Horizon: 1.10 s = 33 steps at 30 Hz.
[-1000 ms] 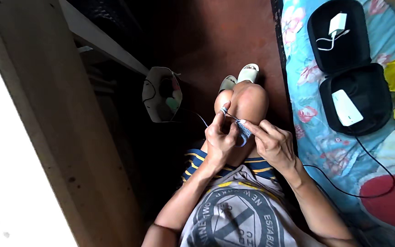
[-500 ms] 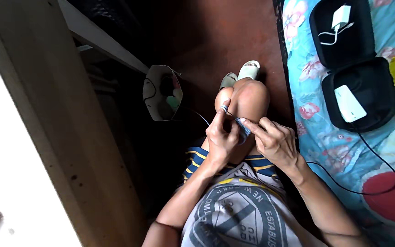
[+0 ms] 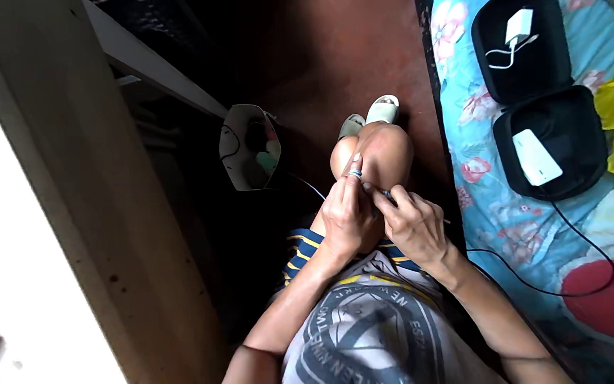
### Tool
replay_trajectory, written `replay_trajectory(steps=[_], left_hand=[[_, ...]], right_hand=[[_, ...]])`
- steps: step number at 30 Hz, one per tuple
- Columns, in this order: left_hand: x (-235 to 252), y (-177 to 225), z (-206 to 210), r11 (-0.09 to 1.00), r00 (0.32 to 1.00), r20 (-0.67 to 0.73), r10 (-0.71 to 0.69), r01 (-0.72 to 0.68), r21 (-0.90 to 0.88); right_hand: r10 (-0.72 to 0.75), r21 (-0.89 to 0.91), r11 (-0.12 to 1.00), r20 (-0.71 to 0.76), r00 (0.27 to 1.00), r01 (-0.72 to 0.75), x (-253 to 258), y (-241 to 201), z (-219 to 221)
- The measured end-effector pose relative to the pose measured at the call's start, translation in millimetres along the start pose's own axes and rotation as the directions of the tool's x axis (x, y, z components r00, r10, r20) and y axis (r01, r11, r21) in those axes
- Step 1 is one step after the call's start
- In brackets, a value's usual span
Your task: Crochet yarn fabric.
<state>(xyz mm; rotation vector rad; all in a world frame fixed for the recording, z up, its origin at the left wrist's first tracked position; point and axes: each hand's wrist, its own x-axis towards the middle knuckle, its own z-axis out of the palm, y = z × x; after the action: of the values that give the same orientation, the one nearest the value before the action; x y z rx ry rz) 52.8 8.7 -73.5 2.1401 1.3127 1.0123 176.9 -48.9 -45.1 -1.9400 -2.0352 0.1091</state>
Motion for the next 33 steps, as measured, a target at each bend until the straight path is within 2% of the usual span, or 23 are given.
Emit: replay_trajectory(steps=[3,5,7,10,14,18,20,22,23,24,25,26,28,30,33], left_hand=[[-1,-1,1,0.997,0.998,-0.018,0.061,-0.061,0.044],[-3,-3,2,0.996,0.995,-0.041,0.091,-0.091,-0.007],[-5,-6,3,0.986,0.999,-0.043,0.025,-0.032,-0.164],[-4,-8,0,0.899,0.987,0.025,-0.157,0.153,-0.410],[-3,0,-5,0.813,0.955,0.097,-0.280,0.289,-0.505],[-3,2,-3,0.790,0.954,0.076,-0.289,0.283,-0.544],[-5,3,-2,0.767,0.956,0.064,-0.285,0.267,-0.583],[-4,7,-5,0.699,0.939,0.106,-0.327,0.316,-0.641],[-2,10,-10,0.639,0.914,0.156,-0.375,0.377,-0.670],[1,12,-14,0.571,0.882,0.209,-0.422,0.437,-0.695],[5,13,-19,0.511,0.857,0.253,-0.449,0.478,-0.714],[7,12,-23,0.477,0.841,0.285,-0.459,0.504,-0.720],[9,11,-27,0.479,0.833,0.316,-0.455,0.528,-0.701],[9,8,-27,0.565,0.856,0.303,-0.418,0.506,-0.651],[3,2,-21,0.783,0.940,0.186,-0.284,0.340,-0.521]], right_hand=[[0.049,0.003,0.999,0.002,0.999,-0.049,-2,-6,2],[0.097,0.073,0.993,-0.014,0.995,-0.096,-1,-6,5],[0.165,0.200,0.968,-0.063,0.984,-0.150,-2,-4,10],[0.236,0.326,0.928,-0.138,0.962,-0.181,-7,-3,18],[0.249,0.322,0.929,-0.177,0.952,-0.183,-13,-8,21],[0.268,0.330,0.922,-0.168,0.949,-0.202,-10,-12,19],[0.350,0.486,0.830,-0.070,0.934,-0.274,-5,-17,14],[0.427,0.714,0.595,0.109,0.898,-0.370,0,-17,9],[0.444,0.797,0.465,0.166,0.880,-0.385,3,-15,9],[0.442,0.842,0.392,0.181,0.879,-0.371,3,-13,10],[0.422,0.854,0.400,0.151,0.894,-0.332,2,-10,12],[0.389,0.833,0.475,0.092,0.917,-0.285,-1,-6,14],[0.286,0.681,0.714,-0.072,0.956,-0.162,-7,3,17],[0.157,0.462,0.885,-0.194,0.968,-0.051,-10,10,16],[0.003,0.202,0.978,-0.250,0.968,0.050,-11,14,8]])
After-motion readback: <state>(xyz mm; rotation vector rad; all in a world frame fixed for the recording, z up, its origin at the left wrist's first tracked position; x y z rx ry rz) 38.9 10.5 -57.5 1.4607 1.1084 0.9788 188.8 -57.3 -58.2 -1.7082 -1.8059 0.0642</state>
